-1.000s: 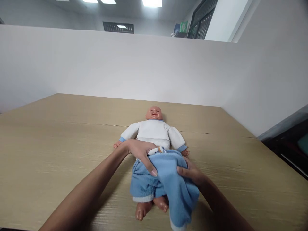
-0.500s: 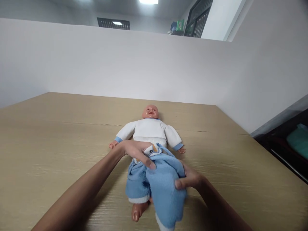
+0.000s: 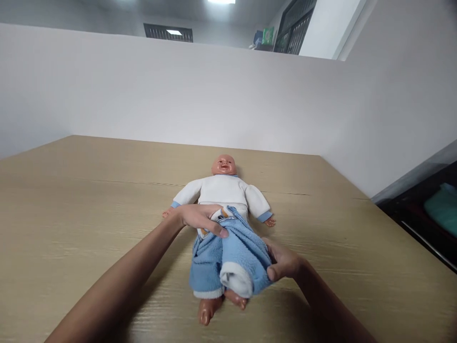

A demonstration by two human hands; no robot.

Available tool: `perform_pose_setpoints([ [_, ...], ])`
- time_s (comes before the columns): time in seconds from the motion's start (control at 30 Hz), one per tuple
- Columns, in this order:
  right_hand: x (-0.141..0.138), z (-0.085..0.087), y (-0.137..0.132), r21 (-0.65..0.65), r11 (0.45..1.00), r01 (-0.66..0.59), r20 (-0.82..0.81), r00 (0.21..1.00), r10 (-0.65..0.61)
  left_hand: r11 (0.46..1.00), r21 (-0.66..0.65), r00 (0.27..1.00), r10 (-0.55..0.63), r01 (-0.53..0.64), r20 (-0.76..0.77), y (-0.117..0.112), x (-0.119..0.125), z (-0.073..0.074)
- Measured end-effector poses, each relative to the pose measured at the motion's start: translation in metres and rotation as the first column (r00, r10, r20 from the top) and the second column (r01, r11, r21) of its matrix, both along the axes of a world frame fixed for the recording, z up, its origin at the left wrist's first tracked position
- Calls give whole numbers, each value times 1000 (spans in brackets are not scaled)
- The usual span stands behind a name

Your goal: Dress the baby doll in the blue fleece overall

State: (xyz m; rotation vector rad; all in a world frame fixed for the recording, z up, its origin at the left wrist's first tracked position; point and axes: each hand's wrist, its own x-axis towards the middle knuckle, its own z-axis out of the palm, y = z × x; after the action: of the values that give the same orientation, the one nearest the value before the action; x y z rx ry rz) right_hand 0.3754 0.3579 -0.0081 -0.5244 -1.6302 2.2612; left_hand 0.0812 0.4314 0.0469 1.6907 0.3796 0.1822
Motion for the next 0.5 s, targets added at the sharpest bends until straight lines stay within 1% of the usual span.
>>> perform_pose_setpoints([
  [0.03,-1,-1,-1,-10,998,55,-27,998,-56,1000,-2,1000,1,-1,-1,-1,1,0],
  [0.07,-3,-2,-1,-26,989,144,-49,988,-145,1000,-8,1000,-12,12,2,-2,3,1],
  [0.1,-5,-3,-2,-51,968,247,-65,966,-250,999,-16,999,-35,35,8,-3,6,2],
  [0.17,-10,-6,-3,-108,888,446,-72,888,-455,995,-40,996,-91,92,19,-5,11,3],
  [0.2,-12,-6,-3,-132,844,519,-63,846,-530,993,-48,994,-110,111,23,-5,13,2],
  [0.23,-14,-6,-3,-146,812,566,-53,815,-577,992,-53,993,-116,117,21,-5,15,2],
  [0.27,-16,-4,-4,-149,796,586,-47,800,-598,993,-53,994,-107,107,18,-5,17,1],
  [0.3,-17,-3,-4,-146,802,579,-48,805,-591,995,-49,996,-83,84,19,-6,18,0],
  [0.43,-18,5,-4,-113,905,410,-38,908,-417,996,-39,994,84,-81,70,-8,15,-6],
  [0.5,-16,7,-2,-68,935,348,-42,935,-351,989,-67,988,135,-130,80,-10,13,-7],
])
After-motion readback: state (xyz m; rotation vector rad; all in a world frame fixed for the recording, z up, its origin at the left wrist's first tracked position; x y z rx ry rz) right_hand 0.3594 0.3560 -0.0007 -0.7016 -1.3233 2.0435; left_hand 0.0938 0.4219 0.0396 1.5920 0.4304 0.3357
